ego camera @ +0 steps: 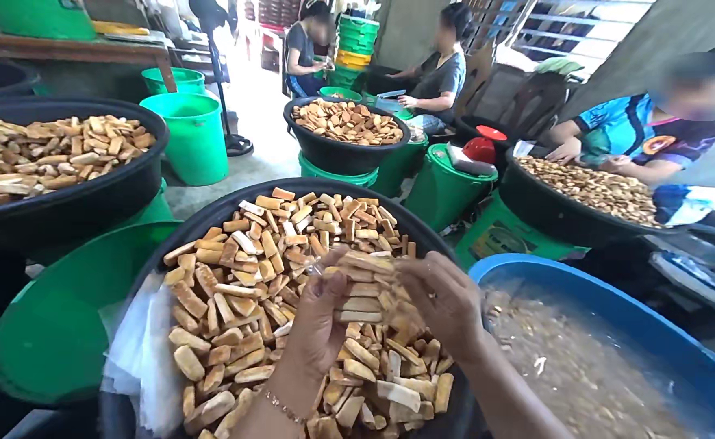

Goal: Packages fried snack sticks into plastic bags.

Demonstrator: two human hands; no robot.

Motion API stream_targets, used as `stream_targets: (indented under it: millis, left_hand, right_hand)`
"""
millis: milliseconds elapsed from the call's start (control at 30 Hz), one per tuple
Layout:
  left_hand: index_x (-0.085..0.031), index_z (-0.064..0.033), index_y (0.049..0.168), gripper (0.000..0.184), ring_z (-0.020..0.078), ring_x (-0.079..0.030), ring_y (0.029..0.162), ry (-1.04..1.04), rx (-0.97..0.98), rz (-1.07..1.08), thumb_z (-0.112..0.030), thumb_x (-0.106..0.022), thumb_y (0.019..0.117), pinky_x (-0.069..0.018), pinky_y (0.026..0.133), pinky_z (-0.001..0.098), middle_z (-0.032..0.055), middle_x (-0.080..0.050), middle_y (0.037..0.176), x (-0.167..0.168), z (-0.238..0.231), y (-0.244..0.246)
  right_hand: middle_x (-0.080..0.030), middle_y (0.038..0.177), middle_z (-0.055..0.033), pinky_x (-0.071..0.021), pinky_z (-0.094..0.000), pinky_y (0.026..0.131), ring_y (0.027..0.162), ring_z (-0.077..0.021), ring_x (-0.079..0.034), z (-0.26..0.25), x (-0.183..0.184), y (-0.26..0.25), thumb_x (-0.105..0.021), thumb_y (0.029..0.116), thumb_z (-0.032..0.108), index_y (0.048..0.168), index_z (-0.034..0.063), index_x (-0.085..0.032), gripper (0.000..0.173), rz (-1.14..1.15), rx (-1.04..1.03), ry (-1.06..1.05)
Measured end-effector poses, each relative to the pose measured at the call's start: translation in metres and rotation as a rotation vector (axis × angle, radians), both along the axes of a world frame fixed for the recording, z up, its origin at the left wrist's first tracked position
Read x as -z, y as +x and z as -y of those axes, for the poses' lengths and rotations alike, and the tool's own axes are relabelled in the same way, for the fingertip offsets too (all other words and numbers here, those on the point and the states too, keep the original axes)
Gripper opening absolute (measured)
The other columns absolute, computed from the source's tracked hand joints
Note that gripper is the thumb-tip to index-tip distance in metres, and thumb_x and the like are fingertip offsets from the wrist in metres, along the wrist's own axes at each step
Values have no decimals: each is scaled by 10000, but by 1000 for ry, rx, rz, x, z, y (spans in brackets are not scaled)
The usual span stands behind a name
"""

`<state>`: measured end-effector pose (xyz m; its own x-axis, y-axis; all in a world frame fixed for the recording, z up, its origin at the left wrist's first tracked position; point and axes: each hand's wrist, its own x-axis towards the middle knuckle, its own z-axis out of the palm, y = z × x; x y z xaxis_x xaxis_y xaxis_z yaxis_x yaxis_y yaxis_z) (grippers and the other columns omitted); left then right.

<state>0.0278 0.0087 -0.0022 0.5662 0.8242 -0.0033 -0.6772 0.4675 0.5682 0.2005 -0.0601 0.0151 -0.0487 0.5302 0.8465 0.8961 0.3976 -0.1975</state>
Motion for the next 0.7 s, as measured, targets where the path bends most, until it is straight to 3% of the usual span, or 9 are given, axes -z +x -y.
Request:
stream_targets:
  millis: [67, 167, 233, 333, 400, 500, 567, 633, 700]
  left_hand:
    - [-445, -65, 1377, 345, 162, -736, 868, 57, -48, -130, -30, -479, 1036, -636, 779, 333, 64, -709, 1026, -1, -1, 0]
    - [-342, -8, 1485, 557, 114, -710, 947, 284, -63, -275, -1, -577, 980, -618, 836, 292, 62, -660, 1150, 4, -4, 1]
    - [-294, -6, 1506, 632, 98, -697, 969, 371, -96, -312, -25, -611, 960, -608, 845, 273, 69, -630, 1192, 6, -4, 2]
    - [-222, -115, 1586, 776, 121, -687, 1014, 380, -189, -381, -55, -647, 939, -606, 844, 278, 111, -565, 1328, 5, -3, 6]
    - [-139, -191, 1631, 851, 113, -674, 1068, 439, -160, -431, -79, -640, 952, -588, 881, 267, 107, -527, 1416, 7, -3, 5]
    - [-233, -66, 1593, 760, 109, -667, 1121, 731, 42, -455, -212, -653, 976, -582, 944, 291, 73, -597, 1374, 12, -11, -6]
    - [-278, -43, 1565, 781, 70, -649, 1152, 891, 180, -501, -262, -702, 947, -585, 945, 272, 31, -562, 1416, 9, -13, -11]
    - [-377, -44, 1525, 708, 43, -659, 1124, 1001, 184, -574, -202, -717, 925, -605, 882, 238, 33, -543, 1441, 9, -5, -6]
    - [-445, -48, 1480, 655, 47, -665, 1108, 1036, 91, -609, -203, -730, 911, -613, 860, 246, 26, -560, 1433, 18, 3, -1]
  right_hand:
    - [-753, 1038, -74, -576, -275, 832, 901, -139, -707, 9, -1, -1, -521, 1048, 158, 1222, 96, -737, 284, -14, -55, -271]
    - [-720, 1257, -66, -578, -330, 908, 1026, -133, -712, 19, -6, 1, -471, 1065, 163, 1392, 136, -649, 374, -136, -118, -554]
    - [-669, 1187, -90, -562, -270, 840, 980, -103, -653, 25, -2, 3, -522, 1034, 179, 1326, 127, -688, 339, -297, -151, -565]
    - [-624, 1292, -101, -586, -237, 888, 1139, -82, -639, 35, 5, 4, -572, 988, 121, 1110, 25, -695, 198, -510, -346, -663]
    - [-664, 1077, -74, -575, -223, 770, 907, -48, -652, 38, 13, 1, -513, 978, 41, 1021, -7, -685, 184, -532, -431, -780]
    - [-680, 956, -84, -514, -231, 737, 808, -62, -602, 45, 13, 1, -460, 972, -6, 1013, -30, -701, 245, -440, -398, -843]
    - [-692, 989, -124, -543, -354, 826, 894, -162, -646, 53, 6, 6, -456, 995, 13, 1068, -21, -699, 256, -356, -301, -862]
    - [-703, 1051, -226, -533, -524, 909, 1008, -337, -685, 63, -2, 3, -486, 1001, -19, 1106, -55, -705, 246, -315, -234, -921]
    - [-712, 1060, -227, -541, -504, 935, 1023, -332, -693, 68, 4, 6, -499, 1013, -6, 1115, -59, -716, 246, -338, -270, -871]
